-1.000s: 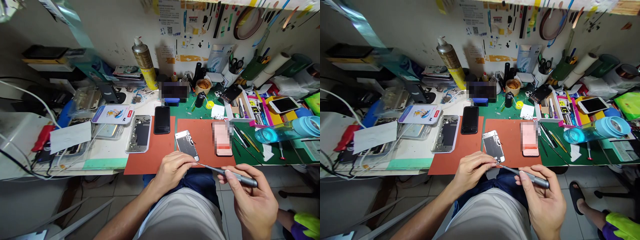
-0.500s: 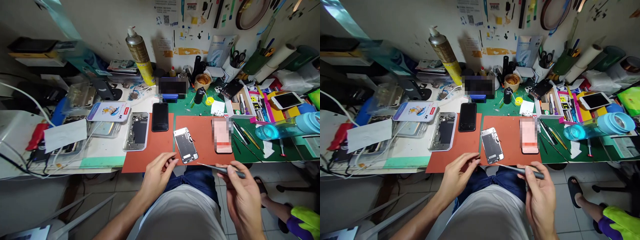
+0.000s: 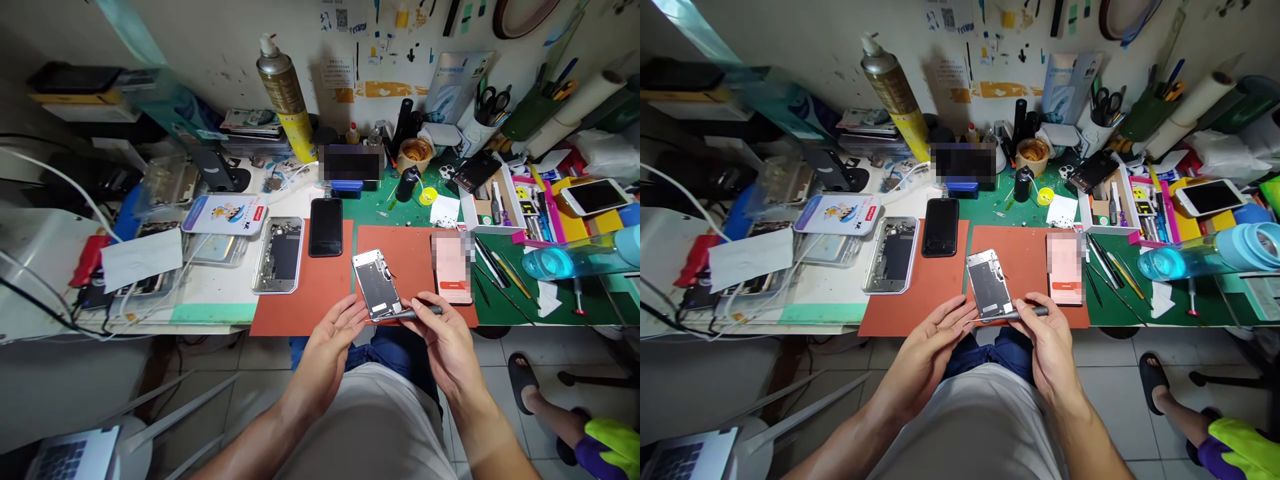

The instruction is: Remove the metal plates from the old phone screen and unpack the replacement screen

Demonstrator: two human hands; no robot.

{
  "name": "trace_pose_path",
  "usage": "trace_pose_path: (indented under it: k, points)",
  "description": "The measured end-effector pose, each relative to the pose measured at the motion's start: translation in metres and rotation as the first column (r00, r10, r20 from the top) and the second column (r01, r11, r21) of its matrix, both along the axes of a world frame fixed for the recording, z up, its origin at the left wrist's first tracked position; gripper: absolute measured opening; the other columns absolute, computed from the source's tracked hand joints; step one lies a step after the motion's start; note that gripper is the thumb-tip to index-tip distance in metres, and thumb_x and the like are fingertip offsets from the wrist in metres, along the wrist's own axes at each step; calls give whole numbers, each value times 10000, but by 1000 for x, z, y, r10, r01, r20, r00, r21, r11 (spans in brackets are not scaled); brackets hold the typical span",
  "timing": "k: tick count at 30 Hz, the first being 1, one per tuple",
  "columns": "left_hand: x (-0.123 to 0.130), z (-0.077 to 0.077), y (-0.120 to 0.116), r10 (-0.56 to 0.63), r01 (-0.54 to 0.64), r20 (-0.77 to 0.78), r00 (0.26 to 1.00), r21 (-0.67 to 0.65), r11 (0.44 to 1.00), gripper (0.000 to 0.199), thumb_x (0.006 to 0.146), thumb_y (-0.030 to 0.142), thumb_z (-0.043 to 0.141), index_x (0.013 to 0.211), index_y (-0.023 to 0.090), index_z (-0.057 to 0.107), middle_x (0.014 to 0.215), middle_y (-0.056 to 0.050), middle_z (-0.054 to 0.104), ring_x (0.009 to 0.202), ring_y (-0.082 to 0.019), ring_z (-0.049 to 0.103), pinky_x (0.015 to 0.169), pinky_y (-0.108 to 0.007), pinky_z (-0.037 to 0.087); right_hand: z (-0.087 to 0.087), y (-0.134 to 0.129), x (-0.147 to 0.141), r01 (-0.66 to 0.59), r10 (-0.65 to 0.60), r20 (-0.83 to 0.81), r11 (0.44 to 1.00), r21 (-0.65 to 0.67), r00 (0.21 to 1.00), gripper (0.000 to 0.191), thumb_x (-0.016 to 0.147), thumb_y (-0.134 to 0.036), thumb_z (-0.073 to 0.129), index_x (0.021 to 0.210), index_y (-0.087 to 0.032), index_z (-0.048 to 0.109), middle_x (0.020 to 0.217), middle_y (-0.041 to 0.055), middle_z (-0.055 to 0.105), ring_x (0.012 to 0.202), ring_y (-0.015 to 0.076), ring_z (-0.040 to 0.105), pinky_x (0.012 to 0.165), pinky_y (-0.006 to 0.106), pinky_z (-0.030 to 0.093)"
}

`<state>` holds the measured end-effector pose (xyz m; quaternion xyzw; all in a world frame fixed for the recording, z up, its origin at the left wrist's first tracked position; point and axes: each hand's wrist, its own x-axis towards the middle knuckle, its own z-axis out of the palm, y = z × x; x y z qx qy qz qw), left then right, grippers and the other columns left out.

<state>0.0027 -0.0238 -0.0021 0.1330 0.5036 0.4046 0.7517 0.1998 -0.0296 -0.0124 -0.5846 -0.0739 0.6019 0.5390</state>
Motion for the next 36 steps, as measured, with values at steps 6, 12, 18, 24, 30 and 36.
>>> trace_pose_path:
  k: [6, 12, 18, 24, 30, 36]
  points:
    - [9, -10, 17, -106, 120, -159, 982, 84, 989, 553, 863, 307, 845, 1362, 170, 652, 1208, -126, 778, 1200, -267, 720, 1177, -452, 451, -5, 1, 6, 16, -18, -56, 999, -30, 998, 567, 646, -369, 1009, 1056, -184, 664, 933, 75, 829, 931, 220, 811, 844, 325, 671]
    - [36, -29, 42, -159, 204, -230, 960, 190, 960, 432, 788, 354, 913, 1062, 181, 627, 1070, -113, 811, 956, -273, 801, 958, -462, 606, -3, -7, 9, 82, -82, -76, 997, -4, 994, 529, 640, -354, 1012, 1012, -185, 676, 871, 23, 792, 1029, 271, 810, 909, 354, 666]
    - [38, -30, 44, -127, 155, -128, 984, 241, 958, 449, 829, 367, 884, 1099, 189, 573, 1030, -95, 823, 943, -269, 808, 913, -448, 635, 11, -38, 31, 167, -172, 86, 984, 60, 981, 526, 716, -365, 971, 1109, -193, 667, 816, 20, 765, 695, 215, 788, 579, 253, 632]
    - [19, -9, 37, -148, 123, 113, 982, 204, 971, 639, 825, 252, 888, 1366, 251, 549, 1155, -94, 789, 1040, -324, 802, 953, -496, 628, 29, -59, 42, 301, -322, 225, 946, 121, 920, 483, 767, -322, 939, 1149, -209, 666, 846, 63, 799, 627, 154, 734, 616, 228, 624]
    - [10, 1, 28, -151, 131, 122, 981, 157, 979, 770, 672, 57, 919, 1315, 267, 552, 1051, -42, 750, 1007, -305, 789, 930, -484, 626, 36, -61, 22, 248, -283, 303, 957, 149, 910, 466, 786, -360, 927, 1139, -210, 662, 885, 77, 816, 605, 155, 732, 663, 275, 650]
    - [3, 2, 23, -157, 135, 127, 979, 163, 977, 803, 653, 41, 919, 1318, 287, 543, 1029, -20, 702, 899, -218, 738, 713, -333, 642, 37, -69, 5, 156, -210, 444, 975, 157, 871, 481, 803, -361, 918, 1177, -217, 652, 908, 87, 828, 653, 215, 786, 648, 316, 671]
